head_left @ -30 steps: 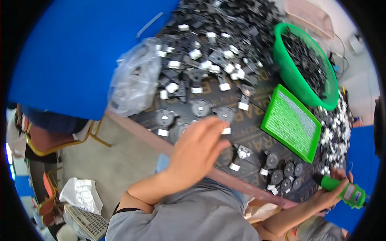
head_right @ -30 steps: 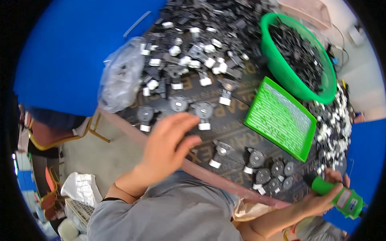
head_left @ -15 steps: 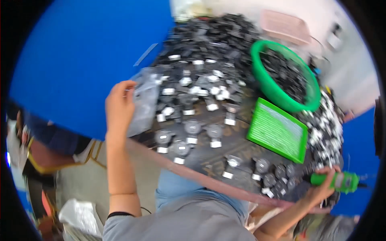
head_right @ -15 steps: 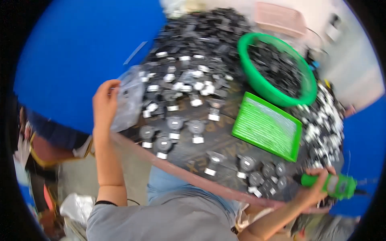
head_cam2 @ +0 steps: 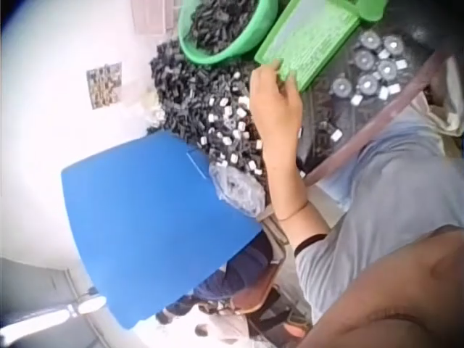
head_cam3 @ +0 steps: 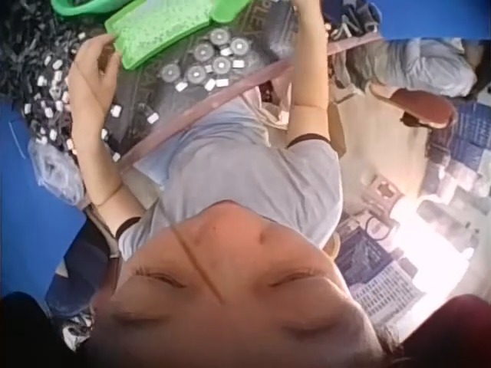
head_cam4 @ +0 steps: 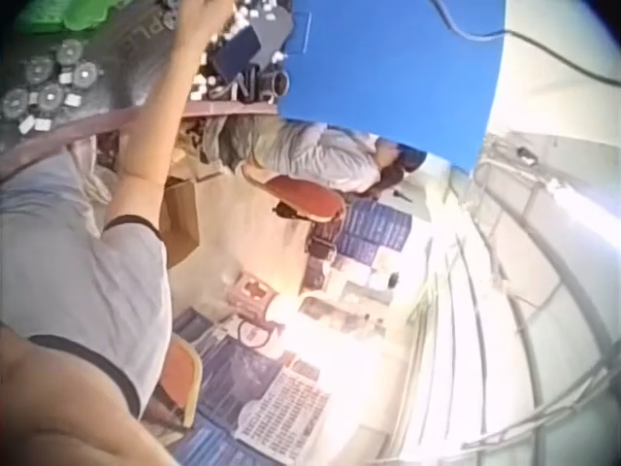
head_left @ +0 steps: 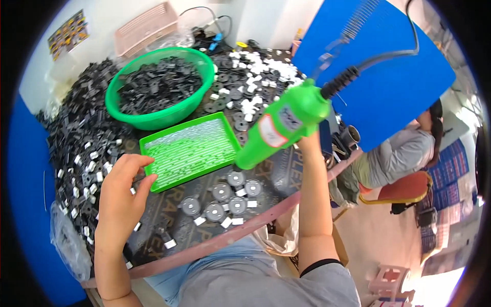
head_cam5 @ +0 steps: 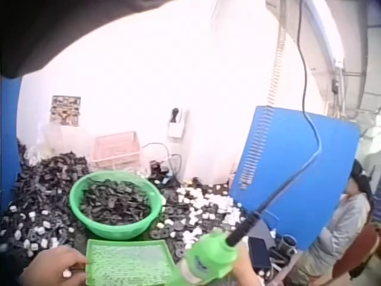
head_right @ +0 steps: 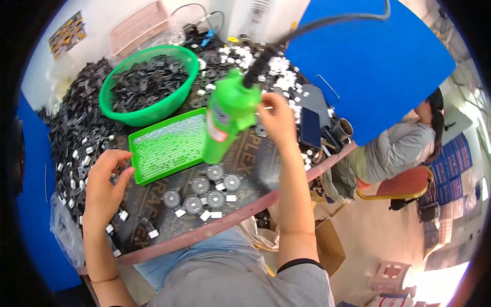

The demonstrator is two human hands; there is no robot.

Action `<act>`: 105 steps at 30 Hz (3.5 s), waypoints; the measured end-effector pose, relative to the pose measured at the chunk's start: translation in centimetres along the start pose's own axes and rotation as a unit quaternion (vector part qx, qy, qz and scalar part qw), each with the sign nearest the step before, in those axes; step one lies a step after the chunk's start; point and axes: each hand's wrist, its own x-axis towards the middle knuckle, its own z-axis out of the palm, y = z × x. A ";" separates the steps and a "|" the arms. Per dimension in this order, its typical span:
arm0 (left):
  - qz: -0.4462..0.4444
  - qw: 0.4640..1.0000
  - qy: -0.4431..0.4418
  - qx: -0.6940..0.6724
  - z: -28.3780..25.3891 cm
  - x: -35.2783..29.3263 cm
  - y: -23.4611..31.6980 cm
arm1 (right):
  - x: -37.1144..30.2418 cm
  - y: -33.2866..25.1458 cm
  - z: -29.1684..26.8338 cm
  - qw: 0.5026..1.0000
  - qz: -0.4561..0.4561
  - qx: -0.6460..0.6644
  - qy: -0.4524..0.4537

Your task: The person assembles small plastic components using tiny screws and an electric screwdriver at a factory workbench.

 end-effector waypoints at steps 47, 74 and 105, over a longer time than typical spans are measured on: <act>-0.302 0.781 0.110 -0.535 3.3 -15.1 -3.2 | -17.5 -15.9 15.1 0.915 -0.099 0.111 -0.376; -0.201 0.964 -0.012 -0.172 4.7 -15.0 -4.3 | -14.5 -17.5 14.8 0.899 -0.097 -0.087 -0.417; -0.189 0.969 -0.067 -0.147 6.9 -11.9 -3.4 | -5.1 -9.8 16.5 0.960 -0.019 0.264 -0.089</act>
